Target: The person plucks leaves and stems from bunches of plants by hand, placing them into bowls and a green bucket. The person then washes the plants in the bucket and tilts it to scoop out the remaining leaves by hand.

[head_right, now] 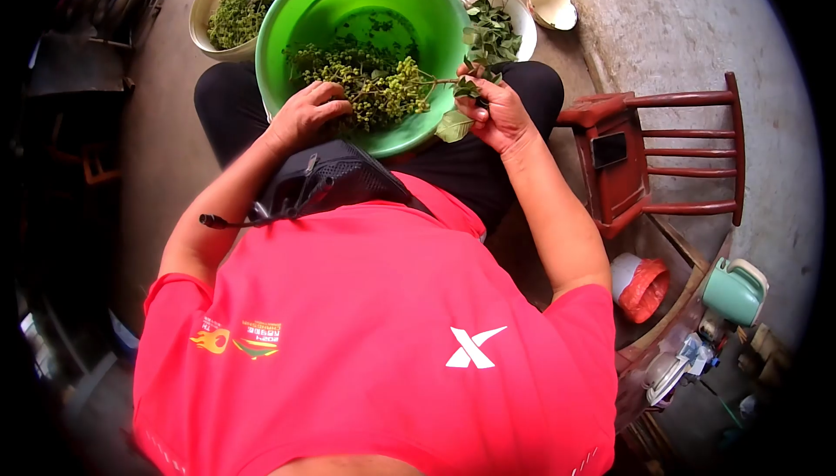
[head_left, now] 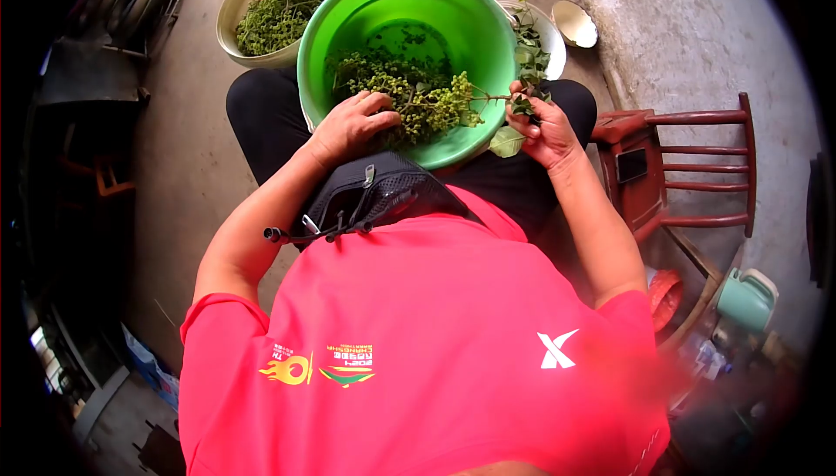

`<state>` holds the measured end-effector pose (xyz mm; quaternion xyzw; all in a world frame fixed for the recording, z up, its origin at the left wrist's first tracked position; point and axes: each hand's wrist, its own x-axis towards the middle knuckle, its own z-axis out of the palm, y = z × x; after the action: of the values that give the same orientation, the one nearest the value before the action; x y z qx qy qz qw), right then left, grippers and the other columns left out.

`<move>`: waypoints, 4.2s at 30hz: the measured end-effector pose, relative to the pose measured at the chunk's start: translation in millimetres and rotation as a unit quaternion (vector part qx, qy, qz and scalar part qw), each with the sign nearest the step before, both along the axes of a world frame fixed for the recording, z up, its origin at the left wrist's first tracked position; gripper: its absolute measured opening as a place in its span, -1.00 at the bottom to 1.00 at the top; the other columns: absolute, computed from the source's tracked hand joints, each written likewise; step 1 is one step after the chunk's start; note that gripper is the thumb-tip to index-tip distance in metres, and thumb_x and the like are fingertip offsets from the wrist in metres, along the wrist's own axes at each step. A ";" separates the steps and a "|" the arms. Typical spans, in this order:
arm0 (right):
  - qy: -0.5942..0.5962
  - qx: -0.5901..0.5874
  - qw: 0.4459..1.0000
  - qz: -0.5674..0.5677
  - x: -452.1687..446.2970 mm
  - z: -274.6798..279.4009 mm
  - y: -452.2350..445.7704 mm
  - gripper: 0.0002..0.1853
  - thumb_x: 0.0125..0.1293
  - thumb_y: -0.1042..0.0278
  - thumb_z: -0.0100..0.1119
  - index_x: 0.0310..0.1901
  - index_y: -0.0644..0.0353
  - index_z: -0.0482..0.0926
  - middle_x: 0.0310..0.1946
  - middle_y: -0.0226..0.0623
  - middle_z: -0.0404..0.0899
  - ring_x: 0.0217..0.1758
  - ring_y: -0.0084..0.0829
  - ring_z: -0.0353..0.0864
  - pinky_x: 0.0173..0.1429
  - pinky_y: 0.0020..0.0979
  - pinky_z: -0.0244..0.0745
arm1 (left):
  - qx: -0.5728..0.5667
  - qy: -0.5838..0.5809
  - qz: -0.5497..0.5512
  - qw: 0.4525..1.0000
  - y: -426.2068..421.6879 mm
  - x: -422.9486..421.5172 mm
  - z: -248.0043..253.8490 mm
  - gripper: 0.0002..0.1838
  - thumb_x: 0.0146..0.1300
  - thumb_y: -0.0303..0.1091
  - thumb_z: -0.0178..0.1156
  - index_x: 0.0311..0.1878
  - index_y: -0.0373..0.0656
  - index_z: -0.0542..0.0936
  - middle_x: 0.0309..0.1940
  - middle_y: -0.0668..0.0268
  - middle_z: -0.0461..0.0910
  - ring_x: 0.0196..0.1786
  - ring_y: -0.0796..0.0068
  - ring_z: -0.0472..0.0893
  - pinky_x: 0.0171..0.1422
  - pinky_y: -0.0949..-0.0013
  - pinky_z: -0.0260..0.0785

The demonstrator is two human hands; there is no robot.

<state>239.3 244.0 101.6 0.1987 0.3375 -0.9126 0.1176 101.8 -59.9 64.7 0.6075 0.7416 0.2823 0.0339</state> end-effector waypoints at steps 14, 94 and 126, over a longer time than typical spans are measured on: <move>-0.024 0.272 0.946 -0.174 -7.6 38.1 60.2 -0.89 0.31 0.38 0.05 -0.16 0.10 0.50 -0.58 -0.47 0.37 -0.69 -0.68 0.21 -0.66 -0.63 -0.01 | -0.021 -0.002 0.008 1.000 -1.0 -0.7 -2.1 -0.64 -0.15 -0.47 0.23 -0.17 0.01 0.51 -0.20 0.29 0.45 -0.17 0.20 0.48 -0.08 0.23 0.41; -0.120 0.464 0.860 -0.176 -77.6 -55.4 105.4 -0.12 0.06 0.17 0.37 0.36 0.21 0.10 0.35 0.01 0.14 0.36 -0.20 0.20 0.23 -0.25 0.25 | 0.064 0.069 0.483 0.871 -42.1 -170.3 11.4 -0.53 0.31 0.01 0.04 0.14 -0.11 0.48 0.11 0.12 0.49 0.19 0.10 0.42 0.27 0.10 0.19; -0.087 0.808 0.533 0.236 -153.9 -77.9 -104.9 0.10 -0.12 -0.21 0.39 0.43 -0.26 -0.08 0.48 -0.18 -0.28 0.44 0.02 0.01 0.25 0.23 0.20 | 0.187 0.045 0.254 0.948 1.1 -34.1 11.9 -0.84 0.02 -0.58 0.19 -0.29 -0.16 0.55 -0.28 0.25 0.57 -0.23 0.21 0.56 -0.11 0.28 0.43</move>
<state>85.4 139.0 23.6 0.2009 0.9538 -0.1683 0.1469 67.7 -58.8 76.6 0.4062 0.8061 0.3876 -0.1869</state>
